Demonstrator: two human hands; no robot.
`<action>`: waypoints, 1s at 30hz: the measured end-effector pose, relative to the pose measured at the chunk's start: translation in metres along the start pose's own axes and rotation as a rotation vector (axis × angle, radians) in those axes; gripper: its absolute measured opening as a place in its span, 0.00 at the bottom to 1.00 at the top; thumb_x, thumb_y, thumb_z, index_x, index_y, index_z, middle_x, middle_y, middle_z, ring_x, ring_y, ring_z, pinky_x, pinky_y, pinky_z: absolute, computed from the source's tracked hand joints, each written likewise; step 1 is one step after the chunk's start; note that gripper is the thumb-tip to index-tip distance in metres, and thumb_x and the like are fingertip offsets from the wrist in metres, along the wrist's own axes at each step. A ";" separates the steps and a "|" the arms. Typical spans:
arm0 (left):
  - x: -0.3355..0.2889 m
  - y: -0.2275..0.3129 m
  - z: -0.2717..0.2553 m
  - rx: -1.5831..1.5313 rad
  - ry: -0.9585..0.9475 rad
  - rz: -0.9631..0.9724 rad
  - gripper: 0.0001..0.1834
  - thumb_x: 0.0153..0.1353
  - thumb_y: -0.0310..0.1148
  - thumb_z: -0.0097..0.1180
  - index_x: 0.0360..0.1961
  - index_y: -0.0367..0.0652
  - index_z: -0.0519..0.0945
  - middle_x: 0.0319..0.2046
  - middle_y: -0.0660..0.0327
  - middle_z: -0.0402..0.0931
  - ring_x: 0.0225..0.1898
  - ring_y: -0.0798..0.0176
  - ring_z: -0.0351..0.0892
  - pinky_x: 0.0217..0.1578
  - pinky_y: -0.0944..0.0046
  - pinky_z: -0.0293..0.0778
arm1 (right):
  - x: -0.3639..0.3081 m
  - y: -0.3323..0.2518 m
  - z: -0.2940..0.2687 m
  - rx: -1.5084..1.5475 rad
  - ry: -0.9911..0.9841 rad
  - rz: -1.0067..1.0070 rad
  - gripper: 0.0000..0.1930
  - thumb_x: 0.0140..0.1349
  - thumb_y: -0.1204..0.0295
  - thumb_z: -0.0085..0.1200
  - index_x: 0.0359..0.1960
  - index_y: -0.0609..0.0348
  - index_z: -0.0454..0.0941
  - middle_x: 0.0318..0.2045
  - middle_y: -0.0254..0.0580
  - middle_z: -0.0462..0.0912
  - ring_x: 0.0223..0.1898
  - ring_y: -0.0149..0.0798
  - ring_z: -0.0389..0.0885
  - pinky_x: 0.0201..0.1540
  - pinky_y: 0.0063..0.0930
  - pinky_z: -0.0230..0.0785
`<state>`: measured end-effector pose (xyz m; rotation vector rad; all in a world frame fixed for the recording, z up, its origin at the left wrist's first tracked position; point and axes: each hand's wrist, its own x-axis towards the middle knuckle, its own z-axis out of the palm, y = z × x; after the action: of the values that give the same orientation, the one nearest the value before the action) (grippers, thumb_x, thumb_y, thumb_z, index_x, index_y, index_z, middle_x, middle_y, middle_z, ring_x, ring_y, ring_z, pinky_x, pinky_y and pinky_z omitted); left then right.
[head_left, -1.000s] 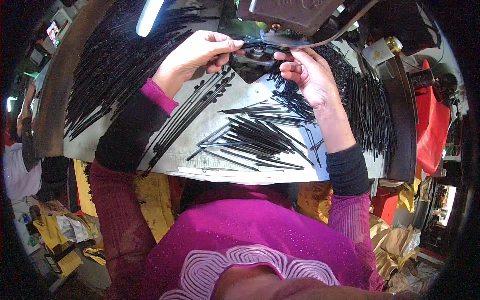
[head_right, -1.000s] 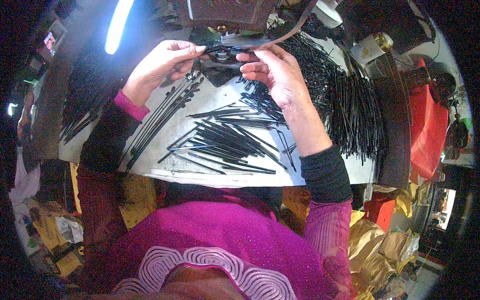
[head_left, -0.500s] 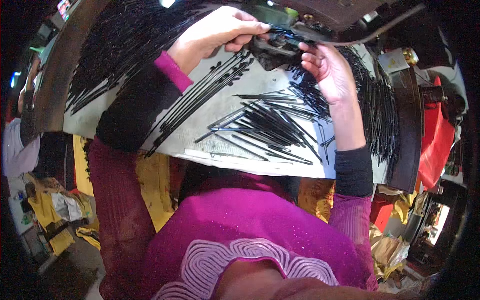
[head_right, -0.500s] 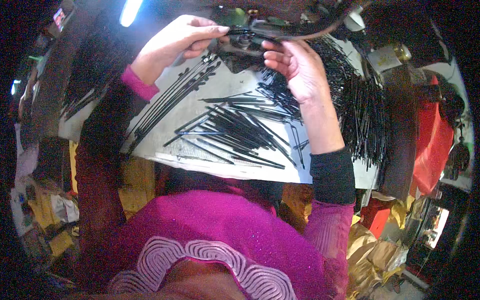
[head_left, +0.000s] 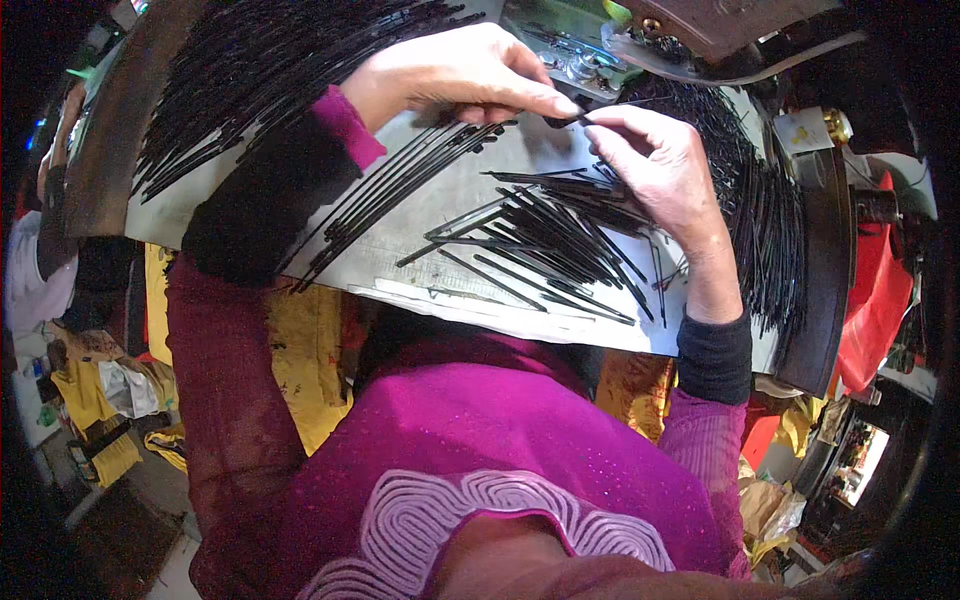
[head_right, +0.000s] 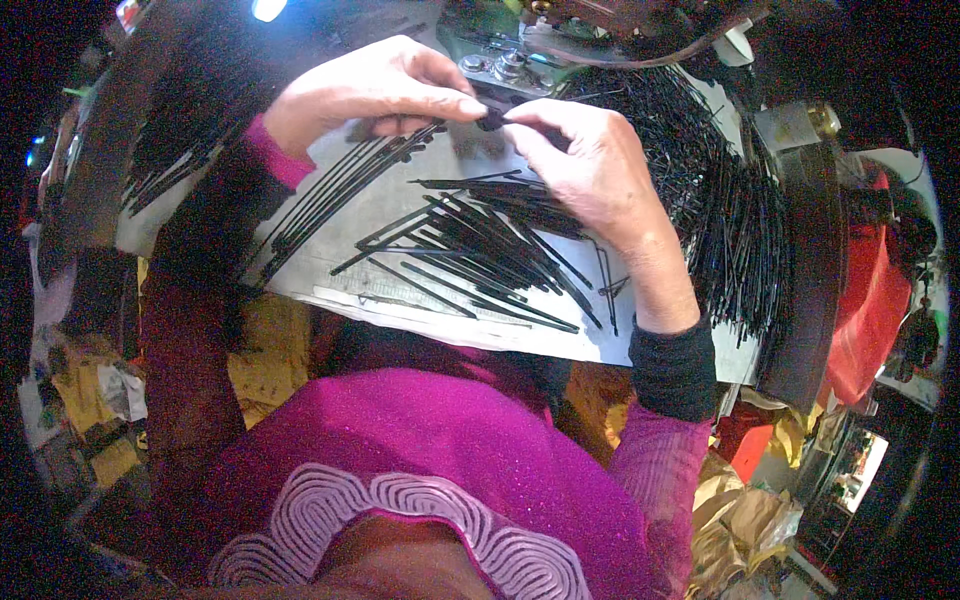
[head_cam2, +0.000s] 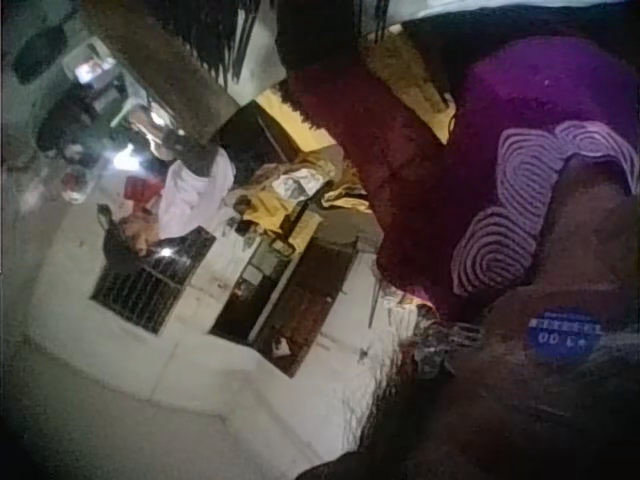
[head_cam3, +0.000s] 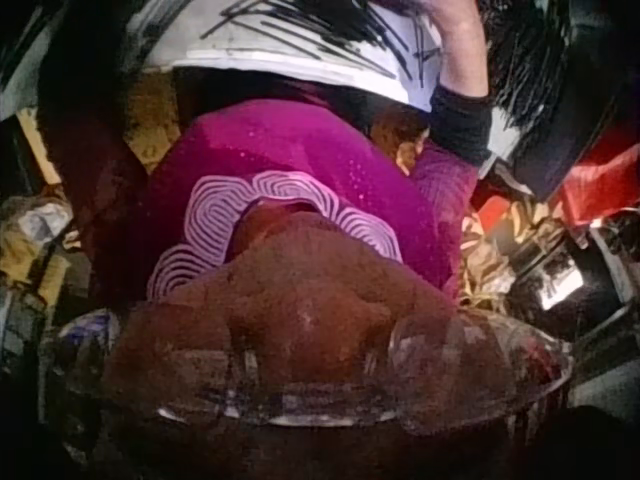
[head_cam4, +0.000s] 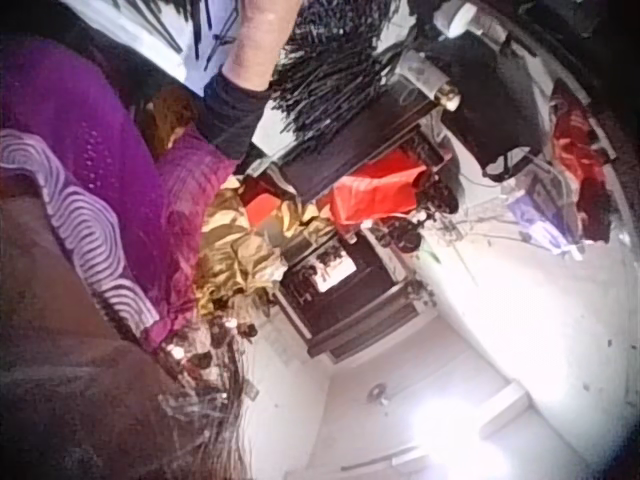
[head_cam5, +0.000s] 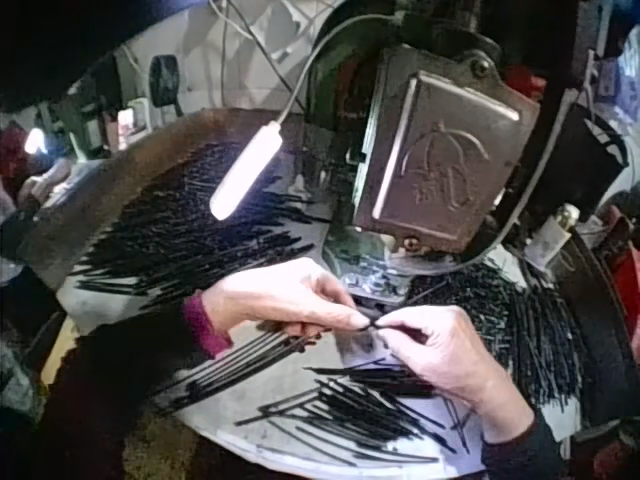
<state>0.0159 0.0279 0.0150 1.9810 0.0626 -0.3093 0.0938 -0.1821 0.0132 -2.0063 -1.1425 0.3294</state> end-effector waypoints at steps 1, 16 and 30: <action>-0.003 0.003 -0.006 0.090 -0.012 -0.001 0.21 0.51 0.47 0.60 0.32 0.38 0.80 0.13 0.67 0.68 0.13 0.77 0.64 0.14 0.76 0.59 | 0.000 0.000 -0.005 0.062 -0.044 0.099 0.12 0.55 0.71 0.54 0.38 0.65 0.78 0.25 0.41 0.81 0.26 0.27 0.77 0.31 0.20 0.68; -0.002 -0.017 0.014 0.859 0.355 0.321 0.09 0.50 0.35 0.53 0.28 0.41 0.78 0.22 0.52 0.76 0.28 0.49 0.77 0.31 0.57 0.72 | -0.001 -0.005 -0.009 0.302 -0.339 0.335 0.14 0.55 0.72 0.51 0.44 0.61 0.75 0.22 0.35 0.80 0.21 0.21 0.73 0.25 0.14 0.65; 0.011 -0.010 0.013 -0.395 0.236 0.186 0.16 0.57 0.37 0.56 0.43 0.40 0.76 0.24 0.67 0.74 0.15 0.80 0.64 0.15 0.80 0.56 | -0.001 -0.002 0.001 0.559 -0.338 0.314 0.15 0.56 0.72 0.49 0.45 0.64 0.70 0.22 0.40 0.80 0.19 0.24 0.74 0.22 0.16 0.68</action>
<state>0.0224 0.0197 -0.0018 1.6068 0.0821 0.0577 0.0914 -0.1821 0.0140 -1.6503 -0.7993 1.0589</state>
